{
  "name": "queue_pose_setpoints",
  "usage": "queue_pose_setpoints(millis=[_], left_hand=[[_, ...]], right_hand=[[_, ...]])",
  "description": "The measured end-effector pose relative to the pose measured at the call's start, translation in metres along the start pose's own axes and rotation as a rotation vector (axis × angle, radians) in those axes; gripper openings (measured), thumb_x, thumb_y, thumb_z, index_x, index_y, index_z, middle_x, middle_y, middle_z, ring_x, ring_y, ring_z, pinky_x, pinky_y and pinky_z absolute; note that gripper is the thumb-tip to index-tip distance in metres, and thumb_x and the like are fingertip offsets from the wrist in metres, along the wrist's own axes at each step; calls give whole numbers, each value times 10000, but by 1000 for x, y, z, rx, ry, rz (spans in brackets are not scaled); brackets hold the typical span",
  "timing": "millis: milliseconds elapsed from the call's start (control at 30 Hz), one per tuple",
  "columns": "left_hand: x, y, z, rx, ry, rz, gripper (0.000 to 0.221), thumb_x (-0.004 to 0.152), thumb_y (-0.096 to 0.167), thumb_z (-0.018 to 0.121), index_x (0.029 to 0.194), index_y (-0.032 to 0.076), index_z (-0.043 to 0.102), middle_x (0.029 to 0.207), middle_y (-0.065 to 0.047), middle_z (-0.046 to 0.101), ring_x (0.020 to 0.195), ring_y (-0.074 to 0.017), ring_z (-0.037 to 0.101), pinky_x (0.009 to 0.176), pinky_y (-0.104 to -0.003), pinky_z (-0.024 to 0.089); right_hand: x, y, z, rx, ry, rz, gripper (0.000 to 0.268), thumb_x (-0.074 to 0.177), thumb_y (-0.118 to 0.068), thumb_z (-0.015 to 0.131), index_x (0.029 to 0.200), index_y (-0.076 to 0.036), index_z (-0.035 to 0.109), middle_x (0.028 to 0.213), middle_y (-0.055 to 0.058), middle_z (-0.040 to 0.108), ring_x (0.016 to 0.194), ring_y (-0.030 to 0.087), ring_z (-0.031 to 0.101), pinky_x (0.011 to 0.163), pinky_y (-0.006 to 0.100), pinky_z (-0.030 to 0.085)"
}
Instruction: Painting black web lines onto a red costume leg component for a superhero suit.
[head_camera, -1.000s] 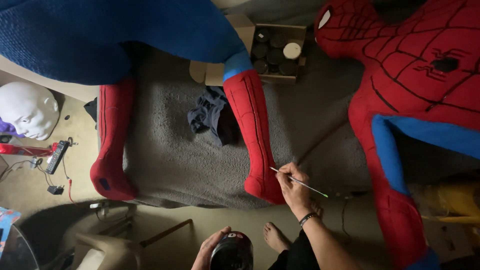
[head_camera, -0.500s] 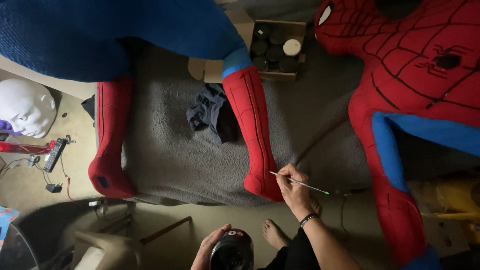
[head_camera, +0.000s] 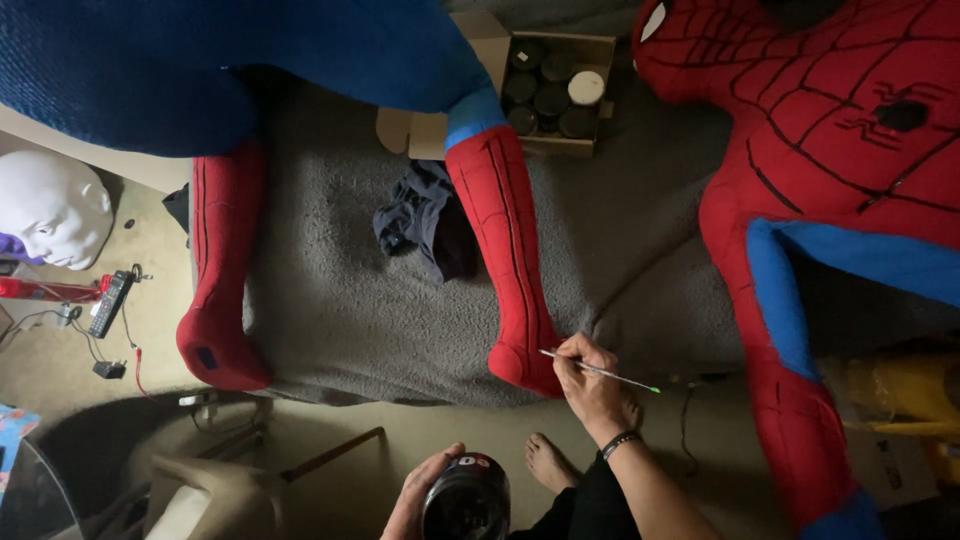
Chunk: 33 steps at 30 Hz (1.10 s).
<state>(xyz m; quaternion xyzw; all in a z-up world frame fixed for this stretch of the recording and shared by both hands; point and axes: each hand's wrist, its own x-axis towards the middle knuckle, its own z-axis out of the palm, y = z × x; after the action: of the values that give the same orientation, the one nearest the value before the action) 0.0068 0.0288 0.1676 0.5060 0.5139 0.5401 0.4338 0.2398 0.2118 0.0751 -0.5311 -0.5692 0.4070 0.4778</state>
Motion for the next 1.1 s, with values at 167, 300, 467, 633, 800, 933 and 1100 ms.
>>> queue_pose_setpoints(millis=[167, 300, 467, 633, 800, 933, 1100], left_hand=[[0, -17, -10, 28, -96, 112, 556, 996, 127, 666, 1463, -99, 466, 1462, -334, 560, 1393, -419, 566, 1177, -502, 441], [-1, -22, -12, -9, -120, 102, 578, 984, 110, 681, 1487, -74, 463, 1482, -323, 549, 1414, -415, 552, 1190, -508, 440], [3, -16, -14, -51, -106, 45, 598, 971, 99, 709, 1493, -66, 468, 1496, -329, 537, 1432, -425, 533, 1200, -523, 423], [4, -4, -11, -59, -159, 46, 658, 979, 167, 722, 1519, -57, 421, 1524, -322, 508, 1450, -428, 507, 1202, -524, 417], [5, 2, -11, -52, -155, 1, 658, 986, 189, 714, 1521, -64, 426, 1523, -328, 510, 1450, -435, 508, 1201, -533, 423], [6, -7, -14, -64, -193, 53, 677, 991, 207, 720, 1526, -66, 407, 1528, -327, 490, 1453, -429, 497, 1198, -534, 421], [5, 2, -9, -97, -186, -2, 679, 996, 223, 710, 1527, -67, 403, 1533, -329, 486, 1465, -432, 488, 1211, -540, 415]], right_hand=[[-7, -4, -2, 53, -11, 0, 94, 878, -14, 639, 832, -14, 557, 738, 90, 664, 652, 147, 637, 618, 306, 534], [-14, -8, -4, 45, -35, 9, 84, 870, -8, 640, 838, -14, 563, 739, 94, 664, 649, 162, 646, 616, 314, 541], [-20, -14, -6, -36, -59, 8, 85, 849, -6, 641, 826, -21, 561, 754, 103, 684, 688, 212, 695, 642, 337, 569], [-28, -20, -8, -153, -54, -54, 105, 831, -30, 668, 811, -34, 565, 799, 124, 713, 771, 273, 745, 686, 366, 598], [-30, -27, -10, -233, -80, -52, 102, 819, -46, 682, 810, -47, 580, 835, 129, 741, 821, 274, 766, 670, 368, 603], [-30, -31, -11, -264, -117, -51, 109, 820, -49, 681, 797, -54, 574, 831, 129, 745, 830, 277, 773, 657, 371, 604], [-31, -24, -10, -269, -156, -15, 112, 817, -46, 683, 784, -54, 576, 799, 128, 738, 809, 293, 766, 658, 386, 598]])
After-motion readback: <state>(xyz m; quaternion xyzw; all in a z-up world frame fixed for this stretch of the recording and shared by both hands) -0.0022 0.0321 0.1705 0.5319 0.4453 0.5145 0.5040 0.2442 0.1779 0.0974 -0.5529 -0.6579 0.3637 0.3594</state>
